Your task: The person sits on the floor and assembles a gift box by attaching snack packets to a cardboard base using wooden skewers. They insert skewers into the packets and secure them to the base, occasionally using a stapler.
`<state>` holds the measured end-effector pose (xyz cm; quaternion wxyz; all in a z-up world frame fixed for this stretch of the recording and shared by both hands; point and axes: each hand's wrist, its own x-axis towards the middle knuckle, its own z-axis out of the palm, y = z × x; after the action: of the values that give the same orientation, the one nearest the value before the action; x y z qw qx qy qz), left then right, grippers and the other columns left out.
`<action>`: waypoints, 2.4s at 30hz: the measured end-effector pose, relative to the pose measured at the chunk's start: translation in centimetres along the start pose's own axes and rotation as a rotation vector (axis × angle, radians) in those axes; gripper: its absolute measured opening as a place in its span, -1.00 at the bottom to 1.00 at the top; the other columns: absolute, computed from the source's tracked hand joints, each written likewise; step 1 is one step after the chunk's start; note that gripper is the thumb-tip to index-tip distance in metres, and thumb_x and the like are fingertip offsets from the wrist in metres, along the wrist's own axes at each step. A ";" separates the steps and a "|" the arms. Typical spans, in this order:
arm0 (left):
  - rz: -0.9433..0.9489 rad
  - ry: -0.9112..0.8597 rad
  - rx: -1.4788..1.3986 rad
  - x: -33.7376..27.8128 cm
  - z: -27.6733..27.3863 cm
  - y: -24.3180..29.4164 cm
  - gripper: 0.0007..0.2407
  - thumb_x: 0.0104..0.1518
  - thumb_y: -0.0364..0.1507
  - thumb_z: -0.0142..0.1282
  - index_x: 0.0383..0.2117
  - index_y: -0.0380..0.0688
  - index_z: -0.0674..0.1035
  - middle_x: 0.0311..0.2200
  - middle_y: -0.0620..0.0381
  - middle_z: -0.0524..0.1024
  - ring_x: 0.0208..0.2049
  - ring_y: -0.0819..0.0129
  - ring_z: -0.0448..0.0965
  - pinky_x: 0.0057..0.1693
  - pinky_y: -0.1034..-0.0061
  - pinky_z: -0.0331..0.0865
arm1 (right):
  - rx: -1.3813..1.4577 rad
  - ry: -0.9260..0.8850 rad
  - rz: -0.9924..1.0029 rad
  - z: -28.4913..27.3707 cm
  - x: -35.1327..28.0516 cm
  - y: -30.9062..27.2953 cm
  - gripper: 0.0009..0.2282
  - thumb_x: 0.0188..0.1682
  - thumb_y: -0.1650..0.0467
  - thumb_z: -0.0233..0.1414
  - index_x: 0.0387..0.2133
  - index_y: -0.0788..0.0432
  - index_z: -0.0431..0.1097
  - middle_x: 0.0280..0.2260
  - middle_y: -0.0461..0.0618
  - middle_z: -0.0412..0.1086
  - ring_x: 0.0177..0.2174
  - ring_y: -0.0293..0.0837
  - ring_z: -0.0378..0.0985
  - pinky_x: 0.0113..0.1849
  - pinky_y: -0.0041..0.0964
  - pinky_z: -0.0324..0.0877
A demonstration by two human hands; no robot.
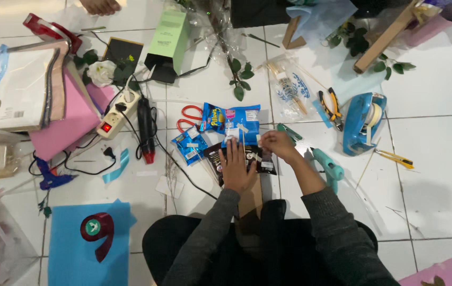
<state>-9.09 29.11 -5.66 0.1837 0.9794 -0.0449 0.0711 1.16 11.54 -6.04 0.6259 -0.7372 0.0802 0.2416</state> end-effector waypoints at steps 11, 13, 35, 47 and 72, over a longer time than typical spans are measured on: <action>-0.209 0.084 0.148 -3.2 -1.9 2.8 -0.22 0.06 0.09 -0.21 0.32 -0.19 -0.01 0.36 -0.27 -0.26 0.37 -0.23 -0.36 0.30 -0.30 -0.50 | -0.321 0.375 -0.290 4.7 -0.4 -4.6 -0.16 -0.22 0.18 0.31 0.17 0.11 -0.18 -0.01 0.37 0.13 -0.01 0.38 0.23 0.01 0.24 0.17; -0.200 0.045 0.173 -3.7 -2.5 3.2 -0.11 -0.06 0.09 -0.03 0.33 -0.20 -0.07 0.37 -0.28 -0.31 0.37 -0.27 -0.41 0.30 -0.32 -0.50 | -0.524 0.483 -0.475 5.5 0.1 -5.9 -0.24 -0.20 0.22 0.29 0.13 0.20 -0.09 -0.19 0.24 0.29 -0.16 0.32 0.35 -0.12 0.20 0.28; -0.078 0.267 -0.489 -4.8 -0.1 1.9 -0.13 -0.23 -0.21 0.30 0.28 -0.32 0.13 0.30 -0.42 -0.07 0.29 -0.41 -0.07 0.31 -0.13 -0.18 | -0.517 0.207 -0.067 8.8 -2.5 -9.5 -0.44 -0.12 0.64 -0.03 0.07 0.22 -0.24 -0.20 0.50 0.33 -0.22 0.38 0.52 -0.24 0.13 0.44; -0.095 0.213 -0.459 -4.7 -0.9 1.9 -0.18 -0.15 -0.19 0.26 0.27 -0.32 0.14 0.32 -0.35 -0.06 0.31 -0.34 -0.09 0.34 -0.09 -0.27 | -0.408 0.114 -0.094 8.2 -1.2 -6.7 -0.46 -0.10 0.64 -0.03 0.07 0.27 -0.23 -0.42 0.24 0.37 -0.47 0.08 0.52 -0.46 -0.16 0.42; -0.289 0.091 -0.173 1.6 0.7 -4.2 -0.32 0.20 0.02 -0.23 0.32 -0.17 -0.02 0.02 -0.10 0.22 0.11 0.00 0.09 0.24 0.05 -0.21 | -0.139 0.260 0.050 4.2 0.3 -0.6 -0.37 -0.11 0.50 0.14 0.15 0.15 -0.16 -0.15 0.23 0.41 -0.22 0.00 0.54 -0.22 -0.20 0.50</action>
<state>-7.00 32.63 -7.49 0.2776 0.9519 0.0988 0.0841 0.65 15.76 -6.05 0.5513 -0.8016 0.1621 0.1647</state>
